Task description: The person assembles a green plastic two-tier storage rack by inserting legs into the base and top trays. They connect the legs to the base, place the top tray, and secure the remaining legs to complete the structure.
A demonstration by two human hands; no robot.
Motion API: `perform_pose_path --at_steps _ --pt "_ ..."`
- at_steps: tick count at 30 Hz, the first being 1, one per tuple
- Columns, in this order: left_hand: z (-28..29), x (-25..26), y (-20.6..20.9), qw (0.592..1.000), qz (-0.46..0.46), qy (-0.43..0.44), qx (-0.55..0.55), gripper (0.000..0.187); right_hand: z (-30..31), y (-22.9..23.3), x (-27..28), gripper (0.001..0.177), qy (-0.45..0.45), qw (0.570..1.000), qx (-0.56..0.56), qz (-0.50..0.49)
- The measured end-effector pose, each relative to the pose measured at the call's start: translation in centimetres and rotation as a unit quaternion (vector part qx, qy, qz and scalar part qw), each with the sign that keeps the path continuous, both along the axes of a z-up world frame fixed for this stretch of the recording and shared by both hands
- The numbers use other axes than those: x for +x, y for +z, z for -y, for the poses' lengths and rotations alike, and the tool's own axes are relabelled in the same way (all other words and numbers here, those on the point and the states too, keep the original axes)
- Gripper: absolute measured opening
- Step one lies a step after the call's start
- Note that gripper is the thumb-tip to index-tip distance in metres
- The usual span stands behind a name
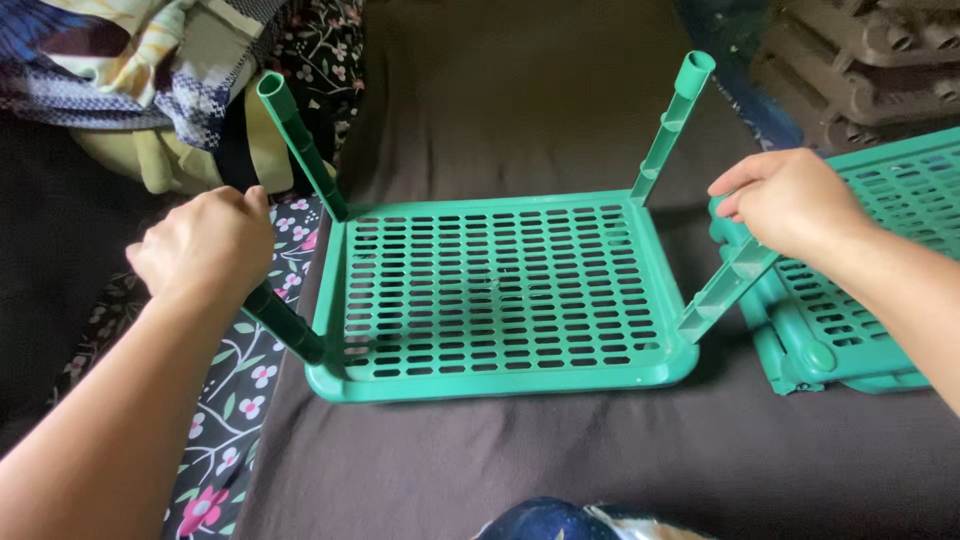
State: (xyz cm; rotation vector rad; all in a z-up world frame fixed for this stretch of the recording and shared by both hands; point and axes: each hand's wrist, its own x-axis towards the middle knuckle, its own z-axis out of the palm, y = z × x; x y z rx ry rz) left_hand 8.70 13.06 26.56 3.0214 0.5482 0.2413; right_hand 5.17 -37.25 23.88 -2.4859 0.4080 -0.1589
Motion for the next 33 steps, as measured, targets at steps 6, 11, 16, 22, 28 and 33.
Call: perform_pose_path --at_steps 6,11,16,22,28,33 --pt "0.6 -0.5 0.1 1.0 0.012 -0.002 0.003 0.053 -1.0 0.0 -0.2 0.033 -0.004 0.999 0.036 0.022" --pt "1.2 -0.7 0.0 1.0 0.006 0.015 -0.005 0.05 -1.3 -0.6 0.9 0.032 0.002 0.998 0.044 0.052" --pt "1.3 -1.0 0.0 1.0 0.012 0.007 -0.011 0.046 -2.1 -1.1 1.8 0.024 -0.017 0.994 0.07 0.079" --pt "0.2 -1.0 -0.4 0.998 0.036 -0.025 -0.04 0.04 -1.1 -0.3 -0.5 0.024 0.015 0.984 0.106 0.142" --pt "-0.9 -2.1 1.0 0.973 0.13 -0.187 -0.041 0.034 4.0 -1.2 -5.1 0.026 -0.1 0.934 0.261 0.223" --pt "5.6 -6.5 0.2 0.903 0.32 -0.288 0.002 0.023 13.6 -7.0 -11.7 0.033 -0.233 0.918 0.313 0.071"
